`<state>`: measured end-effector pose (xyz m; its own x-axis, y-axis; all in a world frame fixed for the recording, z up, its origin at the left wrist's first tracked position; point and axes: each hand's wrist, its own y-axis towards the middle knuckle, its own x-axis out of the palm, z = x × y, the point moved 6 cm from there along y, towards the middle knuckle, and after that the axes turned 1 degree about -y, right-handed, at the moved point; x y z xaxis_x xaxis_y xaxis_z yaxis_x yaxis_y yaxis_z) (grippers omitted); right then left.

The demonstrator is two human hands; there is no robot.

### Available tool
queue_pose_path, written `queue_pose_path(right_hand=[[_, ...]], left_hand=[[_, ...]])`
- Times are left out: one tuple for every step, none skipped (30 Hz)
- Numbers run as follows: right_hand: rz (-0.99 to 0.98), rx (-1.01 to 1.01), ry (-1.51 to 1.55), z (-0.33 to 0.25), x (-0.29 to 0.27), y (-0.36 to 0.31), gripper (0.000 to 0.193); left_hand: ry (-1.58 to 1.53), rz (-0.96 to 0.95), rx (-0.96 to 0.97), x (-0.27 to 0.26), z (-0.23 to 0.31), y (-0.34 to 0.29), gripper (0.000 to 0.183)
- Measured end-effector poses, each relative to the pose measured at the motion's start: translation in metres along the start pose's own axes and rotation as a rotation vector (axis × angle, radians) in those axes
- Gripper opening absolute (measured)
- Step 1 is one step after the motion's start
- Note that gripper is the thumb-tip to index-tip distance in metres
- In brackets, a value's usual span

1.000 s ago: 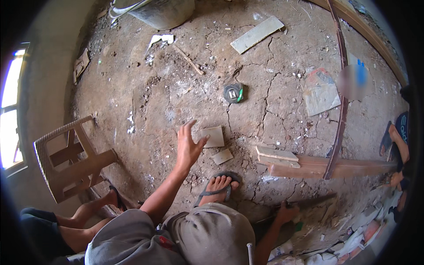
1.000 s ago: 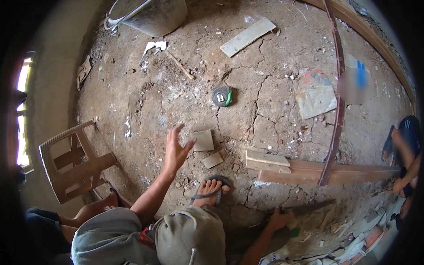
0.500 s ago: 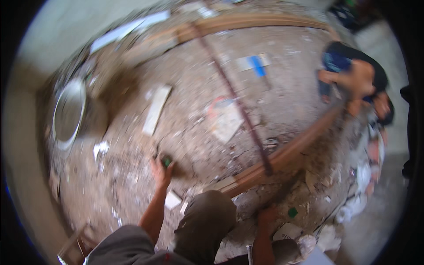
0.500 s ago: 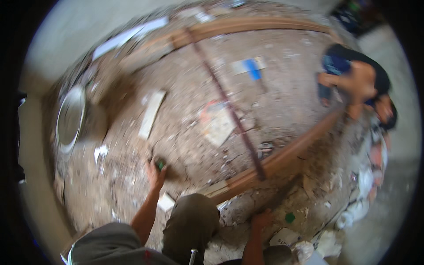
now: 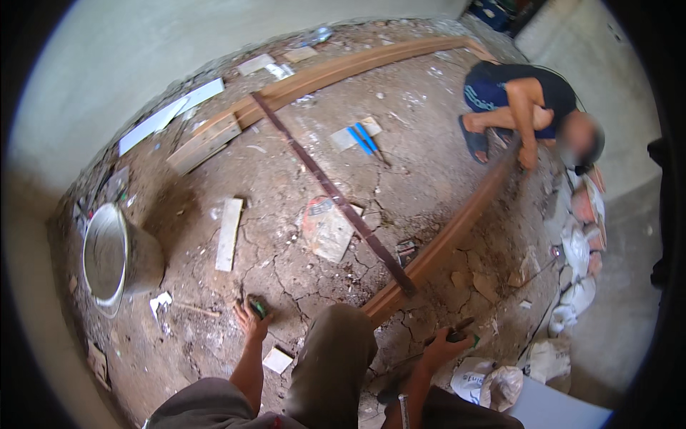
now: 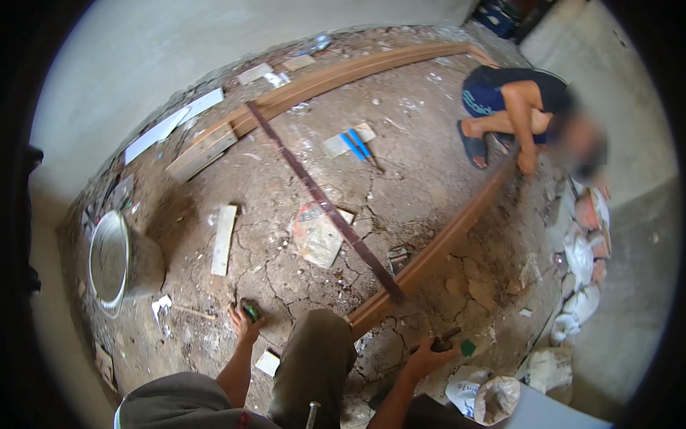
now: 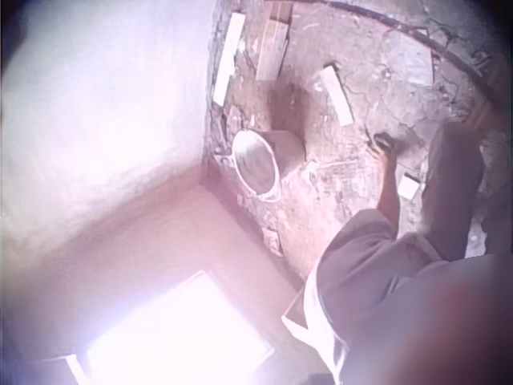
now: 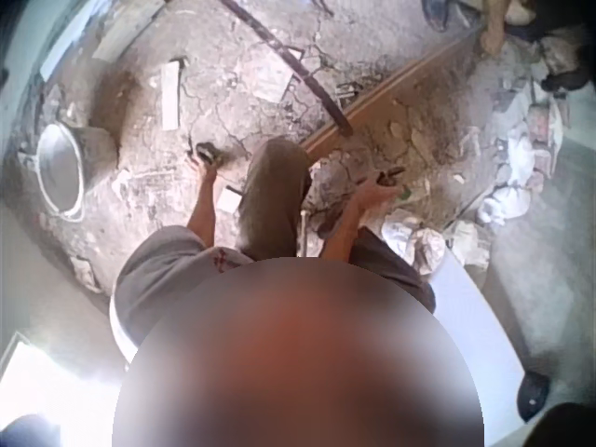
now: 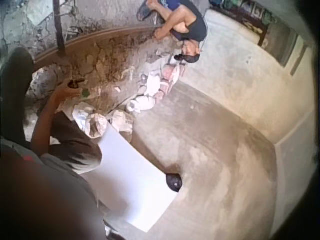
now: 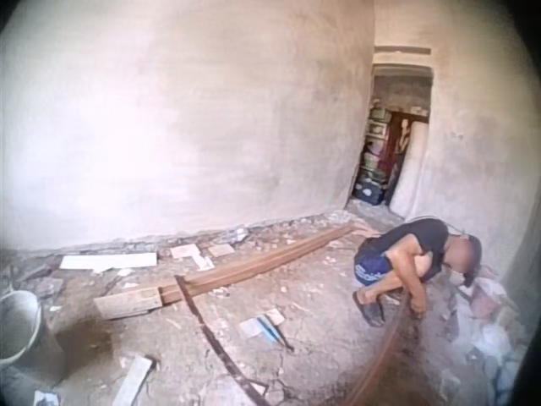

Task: The person measures and cuts a small wooden block to fit a larger wooden frame on the floor. They use a tape measure, hand saw, and screwdriver to cut the block and attach it to the frame with screws.

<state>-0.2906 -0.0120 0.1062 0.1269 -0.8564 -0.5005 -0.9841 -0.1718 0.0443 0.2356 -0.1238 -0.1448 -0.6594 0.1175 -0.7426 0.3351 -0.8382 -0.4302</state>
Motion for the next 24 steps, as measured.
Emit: queue_pose_path(right_hand=[[-0.015,-0.093,-0.063,-0.042,0.003,-0.008,0.062],[-0.025,-0.207,-0.076,-0.085,0.009,-0.018,0.059],[-0.029,-0.362,-0.099,-0.132,0.016,-0.028,0.056],[-0.121,-0.363,0.063,-0.168,0.026,-0.035,0.052],[-0.213,-0.324,0.194,-0.2,0.033,-0.04,0.048],[-0.389,-0.389,0.317,-0.235,0.04,-0.048,0.047],[-0.578,-0.346,0.44,-0.26,0.042,-0.054,0.045],[-0.668,-0.382,0.425,-0.284,0.04,-0.057,0.046],[-0.801,-0.414,0.457,-0.303,0.043,-0.062,0.047],[-0.803,-0.646,0.356,-0.328,0.042,-0.064,0.047],[-0.816,-0.737,0.29,-0.342,0.042,-0.067,0.047],[-0.957,-0.729,0.315,-0.351,0.045,-0.07,0.047],[-1.077,-0.605,0.369,-0.354,0.052,-0.072,0.047],[-1.183,-0.469,0.415,-0.355,0.059,-0.071,0.048],[-1.268,-0.407,0.502,-0.357,0.067,-0.073,0.048],[-1.322,-0.458,0.458,-0.36,0.074,-0.073,0.048],[-1.388,-0.399,0.382,-0.356,0.086,-0.07,0.049],[-1.474,-0.336,0.367,-0.348,0.096,-0.072,0.052],[-1.48,-0.227,0.292,-0.338,0.11,-0.065,0.055],[-1.526,-0.165,0.265,-0.329,0.119,-0.062,0.053],[-1.565,-0.061,0.36,-0.319,0.128,-0.062,0.049],[-1.608,-0.032,0.36,-0.312,0.139,-0.058,0.048],[-1.629,0.032,0.326,-0.303,0.151,-0.053,0.046],[-1.73,0.068,0.374,-0.302,0.163,-0.047,0.051]], left_hand=[[0.016,-0.006,-0.015,0.001,0.0,0.0,0.122],[0.019,0.006,-0.016,0.0,0.0,0.0,0.122],[0.006,-0.009,-0.034,0.002,0.0,0.001,0.122],[0.026,-0.006,-0.037,0.003,0.001,0.002,0.121],[0.03,0.004,-0.061,0.004,0.001,0.002,0.12],[0.017,0.016,-0.041,0.004,0.004,0.003,0.119],[0.047,0.019,-0.063,0.004,0.004,0.003,0.119],[0.076,0.073,-0.02,0.003,0.008,0.004,0.105],[0.131,0.156,0.002,-0.002,0.009,0.001,0.093],[0.167,0.21,0.011,-0.005,0.01,0.0,0.09],[0.18,0.249,0.018,-0.008,0.008,-0.006,0.087],[0.168,0.246,0.013,-0.01,0.005,-0.008,0.084],[0.143,0.226,0.002,-0.01,0.0,-0.013,0.081],[0.109,0.201,-0.012,-0.01,-0.006,-0.017,0.078],[0.062,0.187,-0.025,-0.011,-0.012,-0.022,0.076],[0.007,0.185,-0.039,-0.014,-0.02,-0.028,0.073],[-0.055,0.184,-0.049,-0.017,-0.027,-0.035,0.07],[-0.141,0.188,-0.066,-0.02,-0.034,-0.042,0.068],[-0.25,0.193,-0.086,-0.027,-0.042,-0.05,0.066],[-0.372,0.202,-0.116,-0.037,-0.051,-0.062,0.064],[-0.514,0.222,-0.154,-0.049,-0.059,-0.076,0.061],[-0.665,0.255,-0.185,-0.068,-0.065,-0.09,0.06],[-0.814,0.3,-0.191,-0.093,-0.067,-0.106,0.058],[-0.966,0.357,-0.171,-0.127,-0.064,-0.122,0.056]])
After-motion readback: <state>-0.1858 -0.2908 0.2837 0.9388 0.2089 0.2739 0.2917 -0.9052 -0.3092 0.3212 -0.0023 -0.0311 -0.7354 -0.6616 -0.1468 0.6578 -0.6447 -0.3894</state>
